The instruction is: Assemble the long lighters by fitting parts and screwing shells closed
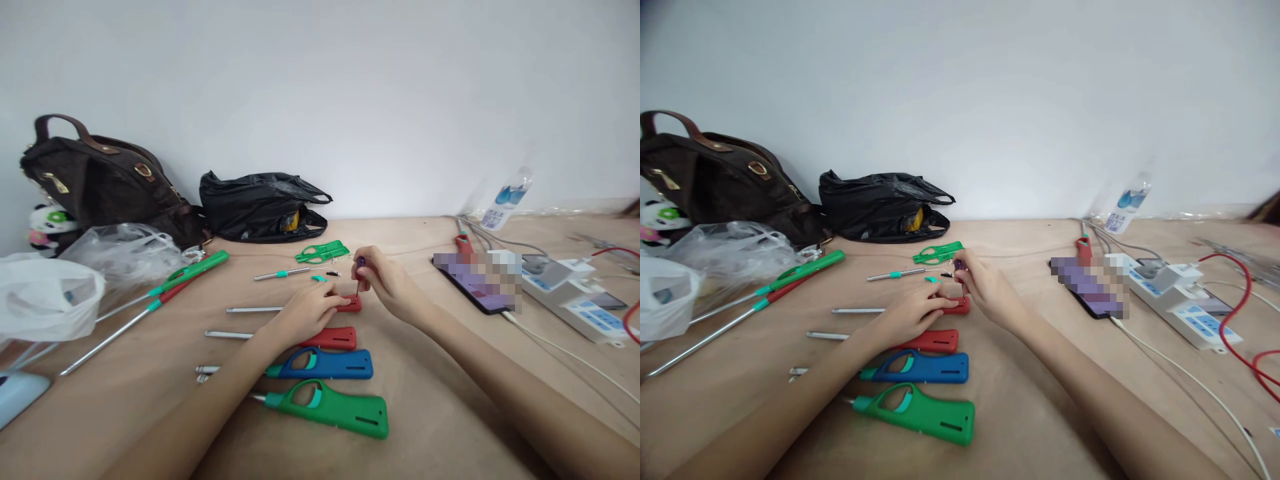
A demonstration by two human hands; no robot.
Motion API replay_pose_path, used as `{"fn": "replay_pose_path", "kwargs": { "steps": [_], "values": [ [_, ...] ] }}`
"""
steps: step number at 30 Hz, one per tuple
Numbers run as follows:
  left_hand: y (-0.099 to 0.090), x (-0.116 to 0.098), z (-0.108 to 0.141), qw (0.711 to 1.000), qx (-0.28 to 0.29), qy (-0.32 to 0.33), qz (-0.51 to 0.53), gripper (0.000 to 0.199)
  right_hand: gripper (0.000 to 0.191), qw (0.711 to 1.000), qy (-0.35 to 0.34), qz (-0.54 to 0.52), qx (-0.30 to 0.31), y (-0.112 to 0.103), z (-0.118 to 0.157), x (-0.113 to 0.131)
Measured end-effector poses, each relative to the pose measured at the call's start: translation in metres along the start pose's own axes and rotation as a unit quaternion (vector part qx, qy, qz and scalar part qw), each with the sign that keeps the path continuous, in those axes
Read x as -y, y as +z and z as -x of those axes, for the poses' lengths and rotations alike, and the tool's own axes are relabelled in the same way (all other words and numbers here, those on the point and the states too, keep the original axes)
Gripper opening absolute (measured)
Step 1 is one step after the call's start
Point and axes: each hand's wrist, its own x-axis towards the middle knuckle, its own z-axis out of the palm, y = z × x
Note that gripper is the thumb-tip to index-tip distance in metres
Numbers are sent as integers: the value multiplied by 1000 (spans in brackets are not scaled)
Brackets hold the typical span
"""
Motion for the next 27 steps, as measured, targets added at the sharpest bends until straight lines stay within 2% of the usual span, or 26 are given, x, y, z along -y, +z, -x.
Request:
{"fn": "replay_pose_path", "kwargs": {
  "steps": [9, 12, 17, 27],
  "values": [
    [1, -2, 0, 1000, 6, -10, -4, 33, 10, 999, 7, -26, -31, 5, -3, -7],
    [1, -2, 1, 1000, 7, -4, 2, 35, 10, 993, 28, -80, -76, 7, -5, -14],
    [1, -1, 1, 1000, 0, -1, 5, 40, 21, 973, 71, -164, -147, 8, -8, -26],
    [-1, -1, 0, 1000, -13, 10, 17, 37, 25, 968, 72, -194, -145, 4, -7, -29]
  ]
}}
